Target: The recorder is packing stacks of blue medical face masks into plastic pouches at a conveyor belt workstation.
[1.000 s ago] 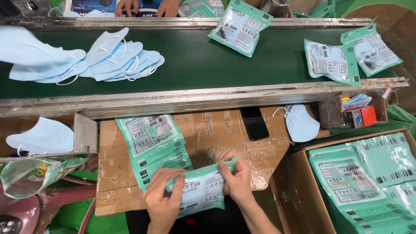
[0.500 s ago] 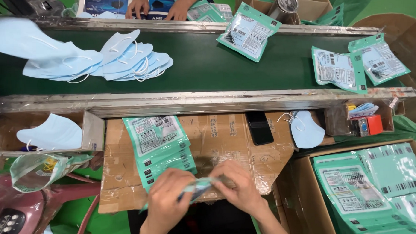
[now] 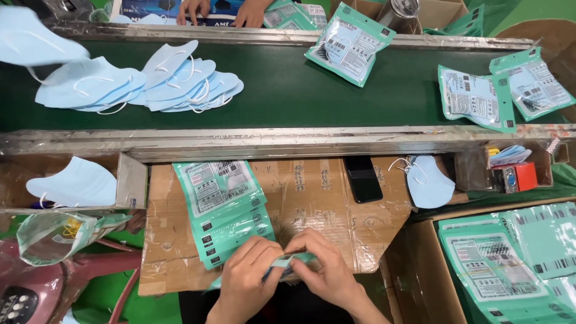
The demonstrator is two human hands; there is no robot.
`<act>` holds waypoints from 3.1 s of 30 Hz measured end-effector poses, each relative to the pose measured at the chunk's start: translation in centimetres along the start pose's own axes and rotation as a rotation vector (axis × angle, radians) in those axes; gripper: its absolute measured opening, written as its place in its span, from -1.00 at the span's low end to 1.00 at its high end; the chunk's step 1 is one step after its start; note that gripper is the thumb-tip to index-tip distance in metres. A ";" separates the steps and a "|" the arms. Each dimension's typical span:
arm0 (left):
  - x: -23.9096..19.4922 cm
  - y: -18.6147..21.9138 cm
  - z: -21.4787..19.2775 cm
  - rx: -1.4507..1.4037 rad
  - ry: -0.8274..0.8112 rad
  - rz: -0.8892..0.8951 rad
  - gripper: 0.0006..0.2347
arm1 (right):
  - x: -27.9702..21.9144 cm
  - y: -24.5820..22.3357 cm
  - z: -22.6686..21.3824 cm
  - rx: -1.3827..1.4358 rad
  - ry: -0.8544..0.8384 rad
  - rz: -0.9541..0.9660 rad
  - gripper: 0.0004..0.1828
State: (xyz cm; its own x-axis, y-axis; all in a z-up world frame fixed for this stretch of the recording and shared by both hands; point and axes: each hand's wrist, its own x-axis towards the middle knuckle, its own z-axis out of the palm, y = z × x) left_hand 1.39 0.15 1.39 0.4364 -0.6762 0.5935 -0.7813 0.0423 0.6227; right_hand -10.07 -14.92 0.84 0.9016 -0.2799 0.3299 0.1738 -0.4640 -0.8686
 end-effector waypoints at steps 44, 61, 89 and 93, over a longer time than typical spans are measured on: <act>2.6 -4.0 6.9 -0.152 -0.275 -0.054 -0.16 | -3.1 10.6 -6.1 -0.124 0.163 0.079 -0.22; -4.6 -10.1 15.5 -0.410 -0.185 -0.440 -0.08 | -3.5 12.9 -2.9 0.010 0.144 0.271 0.37; -3.0 -11.4 4.2 0.357 0.076 -0.059 -0.78 | -5.0 22.9 -2.6 0.641 0.607 0.443 -0.56; -2.7 -15.4 1.3 0.613 -0.073 -0.107 -0.82 | -0.5 19.7 -0.1 0.731 0.525 0.476 -0.59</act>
State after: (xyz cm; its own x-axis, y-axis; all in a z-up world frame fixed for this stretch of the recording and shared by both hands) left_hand 11.71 0.39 -10.46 0.5115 -0.7031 0.4940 -0.8585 -0.4430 0.2583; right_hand -7.20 -24.02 -16.38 0.6829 -0.7166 -0.1415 0.2000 0.3697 -0.9074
